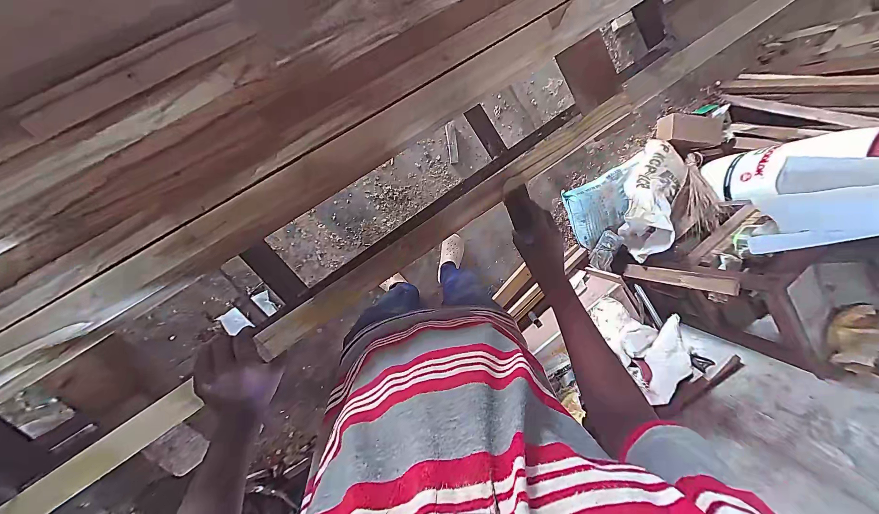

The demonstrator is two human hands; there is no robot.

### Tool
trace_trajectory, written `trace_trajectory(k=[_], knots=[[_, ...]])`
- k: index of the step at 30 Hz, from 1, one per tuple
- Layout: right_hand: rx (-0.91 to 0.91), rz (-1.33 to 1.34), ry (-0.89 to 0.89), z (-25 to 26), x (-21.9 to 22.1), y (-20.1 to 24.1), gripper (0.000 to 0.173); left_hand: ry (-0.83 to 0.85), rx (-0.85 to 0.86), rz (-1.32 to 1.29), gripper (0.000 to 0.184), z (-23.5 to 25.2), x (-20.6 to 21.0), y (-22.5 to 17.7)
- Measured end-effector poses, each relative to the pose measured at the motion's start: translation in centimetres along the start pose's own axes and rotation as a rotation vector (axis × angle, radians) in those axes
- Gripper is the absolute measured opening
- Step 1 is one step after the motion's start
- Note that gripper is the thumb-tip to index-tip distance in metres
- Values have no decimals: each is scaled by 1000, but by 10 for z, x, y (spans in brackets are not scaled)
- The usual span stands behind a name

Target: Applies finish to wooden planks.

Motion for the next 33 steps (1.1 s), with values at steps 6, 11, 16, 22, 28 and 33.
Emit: trace_trajectory(k=[6, 11, 16, 22, 28, 33], knots=[[237, -130, 108, -13, -52, 48, 58, -72, -4, 2, 50, 5, -6, -11], [335, -196, 129, 43, -65, 88, 41, 43, -21, -72, 51, 3, -6, -10], [348, -246, 246, 20, -37, 125, 34, 70, -40, -169, 49, 6, -19, -17], [331, -237, 420, -25, -28, 144, 38, 41, 23, -195, 43, 4, -17, -14], [474, 421, 415, -53, -50, 93, 29, 588, 60, -137, 53, 48, -45, -4], [434, 655, 307, -28, -51, 58, 21, 1049, 104, -380, 56, 91, -34, 16]])
Point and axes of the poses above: each hand's wrist, its own z-axis towards the middle knuckle, its own x-axis out of the palm, y = z × x, the point moved 4 cm from there along z, towards the middle knuckle, and after that the axes turned 1 degree about x, right-handed, at the moved point
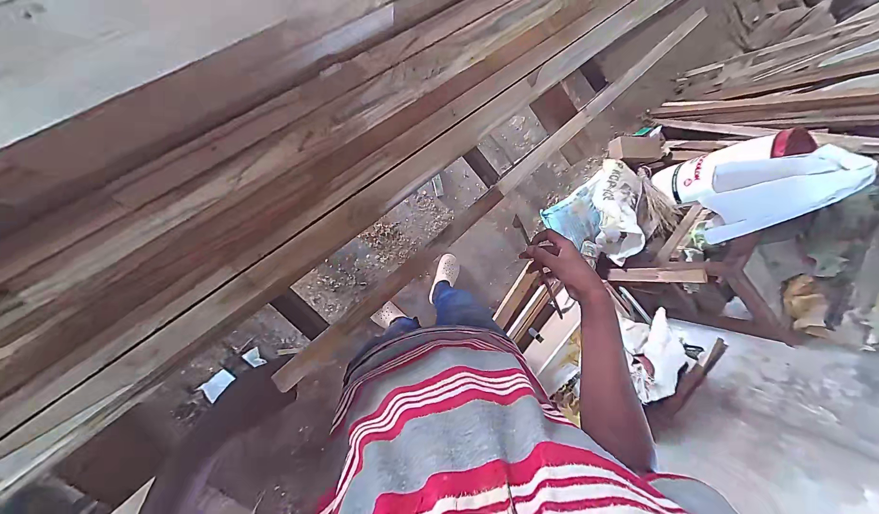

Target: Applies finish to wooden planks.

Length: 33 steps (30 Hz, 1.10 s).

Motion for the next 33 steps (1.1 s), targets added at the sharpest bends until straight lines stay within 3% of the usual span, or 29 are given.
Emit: trace_trajectory(k=[2, 5, 8, 10, 14, 19, 24, 28, 33], knots=[[-85, 30, -20, 19, -5, -4, 22, 43, -14, 5, 57, 5, -2, 1], [-121, 49, -48, 38, -3, -7, 28, -58, -67, 72, 64, -7, -2, -14], [-86, 36, -34, 44, -2, -8, 34, -456, -34, 177, 73, -11, 26, 12], [-54, 66, -9, 46, -6, -14, 33, -561, -77, 215, 79, -5, 35, 22], [-57, 52, 23, 48, -9, -20, 33, -502, -173, 217, 78, -15, 29, 9], [-184, -31, -109, 63, -22, -17, 44, -542, -115, 266, 76, -7, 28, 11], [-312, -237, -286, 60, -34, 18, 59, -595, -14, 185, 97, 4, 30, 20], [-368, -365, -364, 103, -51, 24, 63, -481, -60, 106, 95, -7, 15, -7], [-383, -411, -385, 130, -65, 32, 65, -510, -39, 155, 88, 8, 21, 17]])
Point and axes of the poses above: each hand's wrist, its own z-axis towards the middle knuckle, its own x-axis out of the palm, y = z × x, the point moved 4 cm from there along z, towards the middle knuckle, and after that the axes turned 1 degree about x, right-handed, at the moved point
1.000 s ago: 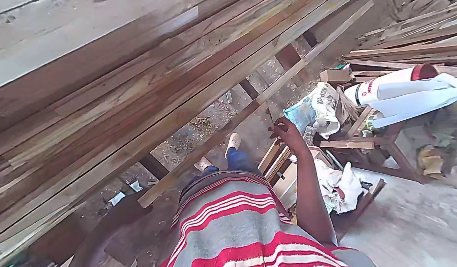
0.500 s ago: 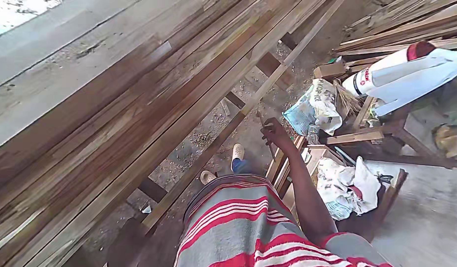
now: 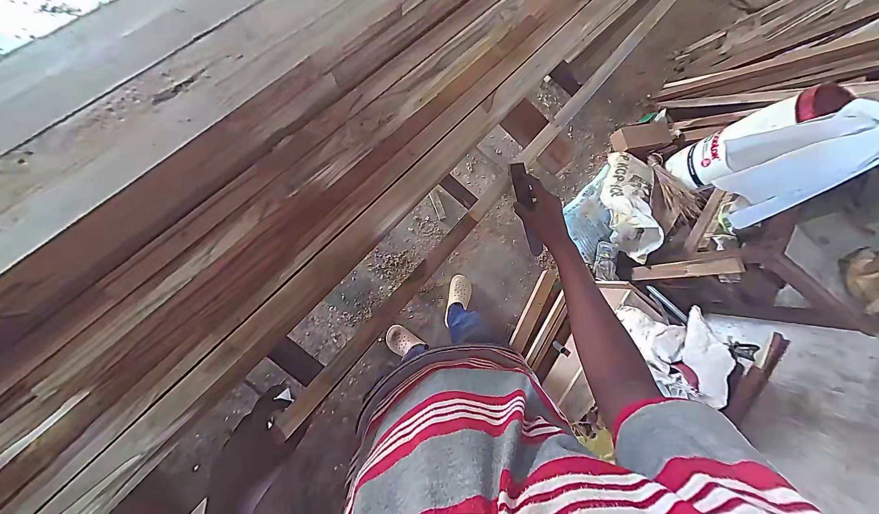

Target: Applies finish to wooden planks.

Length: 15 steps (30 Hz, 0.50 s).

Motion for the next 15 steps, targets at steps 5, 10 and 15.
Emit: trace_trajectory(k=[5, 10, 15], knots=[[47, -198, 101, -19, 16, 15, 70, 125, -77, -80, 77, -3, -19, -24], [113, -326, 231, -91, 24, 60, 64, 230, -193, 107, 67, -9, -22, -35], [188, -154, 123, -81, -20, 74, 41, 62, -222, 19, 58, -19, -13, -36]])
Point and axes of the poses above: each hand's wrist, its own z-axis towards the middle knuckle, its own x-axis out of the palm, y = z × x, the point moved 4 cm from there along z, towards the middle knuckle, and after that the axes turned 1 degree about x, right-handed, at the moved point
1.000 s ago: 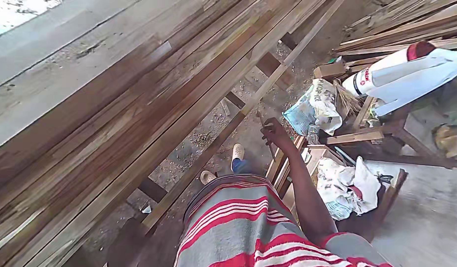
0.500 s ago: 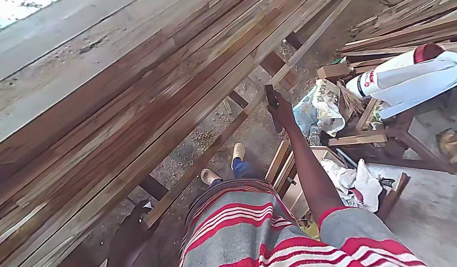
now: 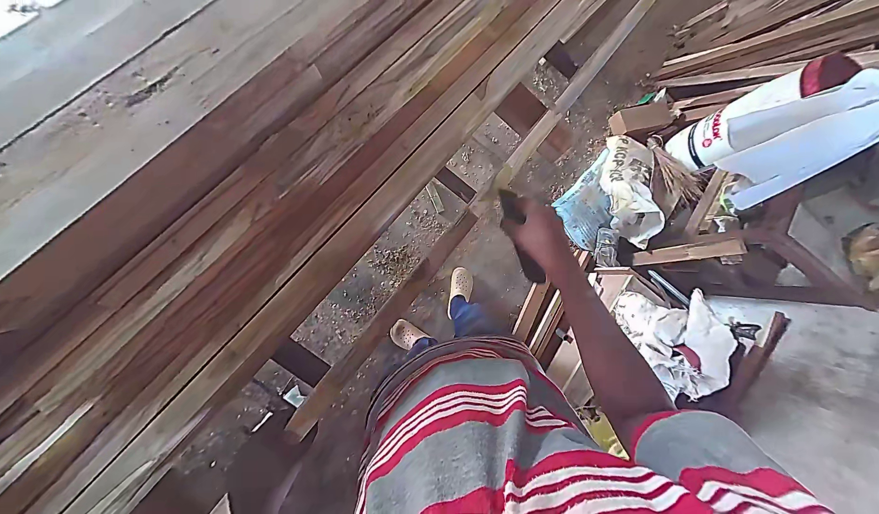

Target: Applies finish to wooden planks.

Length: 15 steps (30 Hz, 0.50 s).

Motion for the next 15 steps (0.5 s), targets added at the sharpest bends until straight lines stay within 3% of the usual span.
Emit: trace_trajectory(k=[4, 6, 11, 15], knots=[[85, 88, -89, 82, -24, -29, 46, -155, 55, -3, 56, -3, 16, 14], [65, 112, -69, 93, -22, -29, 44, -212, 76, 4, 56, -4, 23, 17], [31, 108, 68, 50, 3, -3, 40, -526, 147, 150, 59, 12, 75, 59], [-6, 126, 73, 7, 26, 8, 36, -572, 228, 90, 59, 1, 53, 33]])
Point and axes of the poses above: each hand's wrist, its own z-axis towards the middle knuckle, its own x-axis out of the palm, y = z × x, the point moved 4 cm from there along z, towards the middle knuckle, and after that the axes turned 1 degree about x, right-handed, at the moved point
